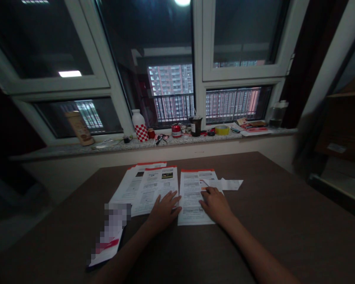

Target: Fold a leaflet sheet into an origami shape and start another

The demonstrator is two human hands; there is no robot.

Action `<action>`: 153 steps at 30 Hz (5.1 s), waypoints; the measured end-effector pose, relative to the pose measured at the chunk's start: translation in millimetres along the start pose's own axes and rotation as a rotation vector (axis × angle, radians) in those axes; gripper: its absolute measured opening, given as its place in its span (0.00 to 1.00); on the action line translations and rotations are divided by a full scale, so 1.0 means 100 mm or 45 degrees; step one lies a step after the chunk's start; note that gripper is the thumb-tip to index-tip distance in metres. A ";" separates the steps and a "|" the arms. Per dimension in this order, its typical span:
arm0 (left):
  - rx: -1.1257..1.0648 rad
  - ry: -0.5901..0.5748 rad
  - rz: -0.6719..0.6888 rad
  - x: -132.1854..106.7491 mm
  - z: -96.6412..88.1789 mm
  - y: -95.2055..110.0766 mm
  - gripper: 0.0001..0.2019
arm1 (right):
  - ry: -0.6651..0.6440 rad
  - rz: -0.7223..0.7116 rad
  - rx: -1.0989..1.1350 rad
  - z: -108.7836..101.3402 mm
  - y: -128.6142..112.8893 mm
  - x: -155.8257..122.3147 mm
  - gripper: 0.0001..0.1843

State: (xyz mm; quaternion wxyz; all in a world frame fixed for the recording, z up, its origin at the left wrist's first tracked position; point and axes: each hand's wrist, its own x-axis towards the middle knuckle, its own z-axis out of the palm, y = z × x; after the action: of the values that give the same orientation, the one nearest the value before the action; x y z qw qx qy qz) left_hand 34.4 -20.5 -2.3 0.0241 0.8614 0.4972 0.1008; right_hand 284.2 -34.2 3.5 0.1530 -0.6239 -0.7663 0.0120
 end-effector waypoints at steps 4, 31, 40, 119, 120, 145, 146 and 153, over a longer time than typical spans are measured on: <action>0.007 -0.022 0.007 -0.01 -0.01 -0.03 0.22 | -0.013 0.062 -0.023 -0.01 0.01 0.00 0.23; -0.059 -0.133 0.083 0.02 -0.04 -0.04 0.24 | -0.147 -0.118 0.209 0.13 0.15 0.02 0.34; 0.167 0.003 -0.345 0.05 0.01 -0.03 0.26 | -0.151 -0.117 0.199 0.13 0.14 0.03 0.33; 0.065 0.041 0.114 -0.05 0.06 -0.07 0.31 | -0.385 -0.310 0.871 -0.13 0.40 0.01 0.32; 0.064 0.021 0.115 -0.06 0.05 -0.07 0.32 | -0.385 -0.308 0.886 -0.12 0.41 0.01 0.31; -0.164 -0.232 0.164 -0.06 -0.33 -0.15 0.30 | -0.125 -0.172 0.739 -0.22 0.33 0.06 0.16; -0.176 -0.213 0.147 -0.06 -0.34 -0.16 0.27 | -0.130 -0.174 0.743 -0.22 0.33 0.06 0.17; -0.279 -0.101 0.024 -0.02 -0.42 -0.20 0.17 | -0.107 -0.056 0.667 -0.24 0.34 0.06 0.18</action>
State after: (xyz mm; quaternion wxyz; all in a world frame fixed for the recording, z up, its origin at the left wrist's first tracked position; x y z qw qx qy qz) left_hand 8.0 -14.6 35.8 0.1368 0.8616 0.4738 0.1205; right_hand 321.2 -24.9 20.7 0.2775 -0.5453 -0.7560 0.2326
